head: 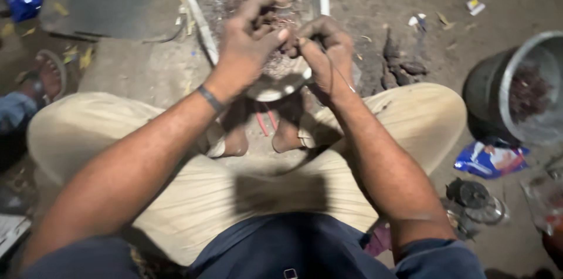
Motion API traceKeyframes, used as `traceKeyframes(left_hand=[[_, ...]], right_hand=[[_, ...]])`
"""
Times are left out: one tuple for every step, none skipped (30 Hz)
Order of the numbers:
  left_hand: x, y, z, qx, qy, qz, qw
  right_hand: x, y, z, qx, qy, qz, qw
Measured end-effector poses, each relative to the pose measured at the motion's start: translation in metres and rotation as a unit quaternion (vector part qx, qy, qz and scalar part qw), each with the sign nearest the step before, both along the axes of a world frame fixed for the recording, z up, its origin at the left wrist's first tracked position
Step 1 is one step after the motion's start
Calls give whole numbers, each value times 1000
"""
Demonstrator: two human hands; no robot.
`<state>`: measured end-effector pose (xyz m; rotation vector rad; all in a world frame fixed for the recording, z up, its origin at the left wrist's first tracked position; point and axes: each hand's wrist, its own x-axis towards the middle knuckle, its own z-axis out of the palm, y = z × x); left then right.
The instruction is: The person sits on the ground and winds copper wire onto a small cylindrical component, using a long metal rod to twist and tighten the wire around it. They take wire from a basin of loose copper wire pieces, work the wire around the part by hand and with the rod, and place finished pieces aside while continuing with more wire.
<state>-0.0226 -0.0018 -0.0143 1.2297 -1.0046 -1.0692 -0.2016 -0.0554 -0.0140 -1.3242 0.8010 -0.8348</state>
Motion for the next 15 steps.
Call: traceKeyframes(left_hand=[[1,0,-4,1,45,-5,999],[1,-1,-7,1,92,-13,996],[2,0,-10,0,140,-22,990],[3,0,-12,3,146,-22,989],[3,1,-14,5,153,-25,988],[3,1,-16,9,161,-27,987],[3,1,-17,2,158,-24,987],[4,1,-19,-5,155,-22,988],[5,0,-20,-12,152,-17,988],[7,-1,-21,-15,100,-7,995],[10,-4,-21,-19,48,3,999],[14,-6,-21,-23,-4,14,1000],[17,-8,-21,-15,-9,15,1000],[21,-10,-20,-7,-13,17,1000],[23,-11,-20,1,-18,18,1000]], right_hand=[[2,1,1,-9,13,-4,1000],[3,1,1,-19,28,-11,999],[3,2,2,-28,24,1,999],[4,2,1,-38,20,10,999],[4,2,0,-49,16,18,999],[3,2,-1,-51,26,17,998],[3,1,-2,-53,36,16,998],[2,1,-4,-55,45,15,997],[2,0,-5,-55,51,17,997],[1,0,-6,-55,57,19,997],[2,-1,-7,-56,63,21,996],[3,-1,-7,-63,61,16,996],[3,-2,-5,-70,59,11,996],[4,-1,-4,-78,57,6,995],[6,-2,-1,-127,81,9,989]])
